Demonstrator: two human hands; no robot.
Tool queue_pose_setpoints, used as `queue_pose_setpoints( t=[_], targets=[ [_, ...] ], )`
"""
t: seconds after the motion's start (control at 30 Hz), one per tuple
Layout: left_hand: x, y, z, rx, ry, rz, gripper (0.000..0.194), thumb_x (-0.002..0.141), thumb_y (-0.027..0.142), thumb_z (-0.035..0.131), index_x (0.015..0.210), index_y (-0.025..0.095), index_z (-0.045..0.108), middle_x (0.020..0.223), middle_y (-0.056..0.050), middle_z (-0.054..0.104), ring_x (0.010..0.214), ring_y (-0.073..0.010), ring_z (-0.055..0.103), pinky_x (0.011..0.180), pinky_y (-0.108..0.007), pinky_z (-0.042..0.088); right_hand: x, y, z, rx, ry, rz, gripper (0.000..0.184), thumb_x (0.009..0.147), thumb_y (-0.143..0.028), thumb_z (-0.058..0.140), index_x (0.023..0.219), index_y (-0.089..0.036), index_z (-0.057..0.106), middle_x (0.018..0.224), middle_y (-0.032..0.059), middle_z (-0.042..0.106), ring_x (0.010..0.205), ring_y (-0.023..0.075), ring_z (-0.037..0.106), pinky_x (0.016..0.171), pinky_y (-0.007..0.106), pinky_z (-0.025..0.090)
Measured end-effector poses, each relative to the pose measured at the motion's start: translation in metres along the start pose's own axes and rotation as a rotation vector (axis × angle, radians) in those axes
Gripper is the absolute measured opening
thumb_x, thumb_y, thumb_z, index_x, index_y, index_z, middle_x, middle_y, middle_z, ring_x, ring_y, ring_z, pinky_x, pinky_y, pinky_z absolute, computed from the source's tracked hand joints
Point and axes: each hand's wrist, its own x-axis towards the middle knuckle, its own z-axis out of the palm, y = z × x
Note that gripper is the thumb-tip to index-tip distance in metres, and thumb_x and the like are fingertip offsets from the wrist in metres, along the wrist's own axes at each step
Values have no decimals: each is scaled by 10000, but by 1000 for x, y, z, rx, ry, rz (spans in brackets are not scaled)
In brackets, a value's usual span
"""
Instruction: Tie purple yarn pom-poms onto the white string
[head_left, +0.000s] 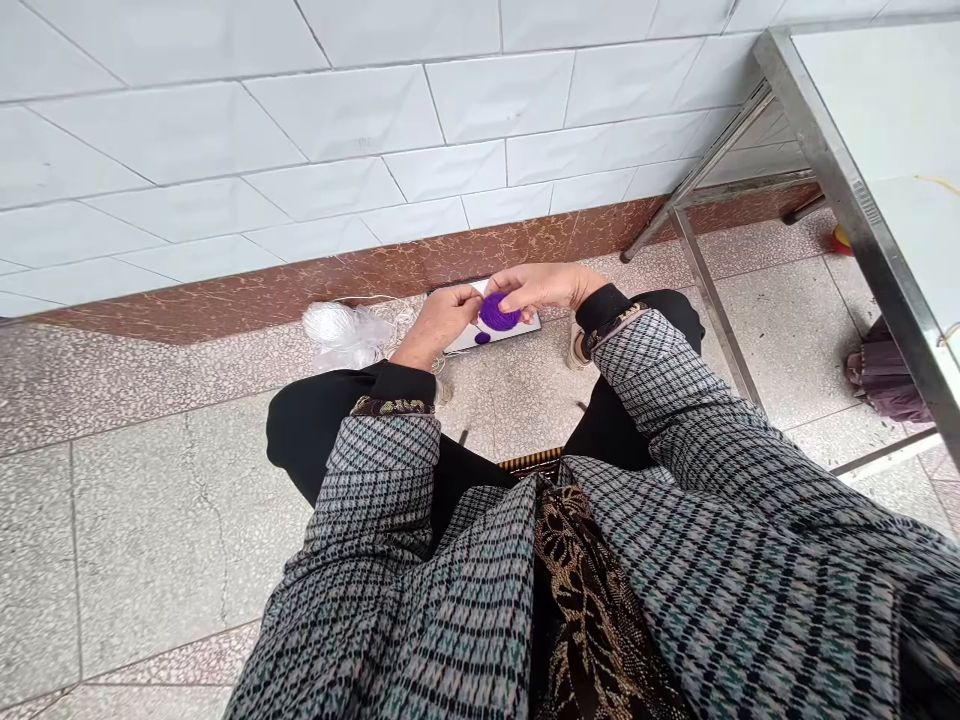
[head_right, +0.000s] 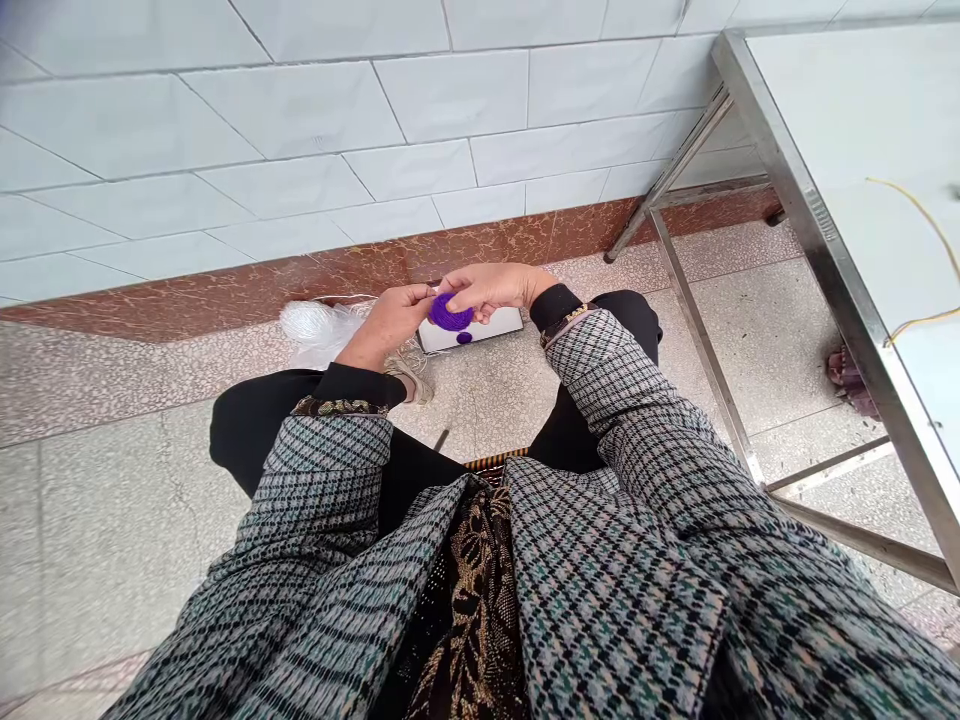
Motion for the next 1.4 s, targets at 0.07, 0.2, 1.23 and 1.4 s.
queue_pose_setpoints(
  t=[0.07, 0.2, 1.23, 1.4],
  targets=[
    [-1, 1, -1, 6, -10, 3, 213, 818, 194, 551, 610, 183, 592, 604, 9, 615, 619, -143, 507, 663, -274, 402, -2, -7, 6, -133, 77, 144, 226, 883, -120, 789, 1016, -142, 608, 746, -26, 604, 541, 65, 537, 510, 161, 466],
    [-1, 2, -1, 1, 3, -33, 192, 808, 169, 550, 627, 184, 612, 612, 0, 634, 619, -149, 519, 672, -278, 414, 2, -13, 16, -209, 262, 272, 255, 885, -66, 750, 1077, -153, 605, 745, -23, 602, 536, 77, 521, 496, 174, 465],
    [10, -13, 13, -79, -52, -79, 178, 815, 215, 549, 661, 191, 635, 598, -4, 632, 593, -155, 529, 637, -273, 416, -1, -5, 11, -93, 142, 241, 211, 840, -64, 789, 979, -133, 647, 800, -2, 674, 602, 83, 630, 584, 170, 590],
    [4, -4, 11, -73, -7, 4, 172, 795, 216, 519, 647, 197, 603, 611, -10, 638, 622, -157, 535, 645, -267, 413, 15, 2, 14, -63, 454, 295, 188, 874, -31, 735, 895, -152, 594, 665, -13, 625, 539, 94, 592, 521, 178, 579]
  ],
)
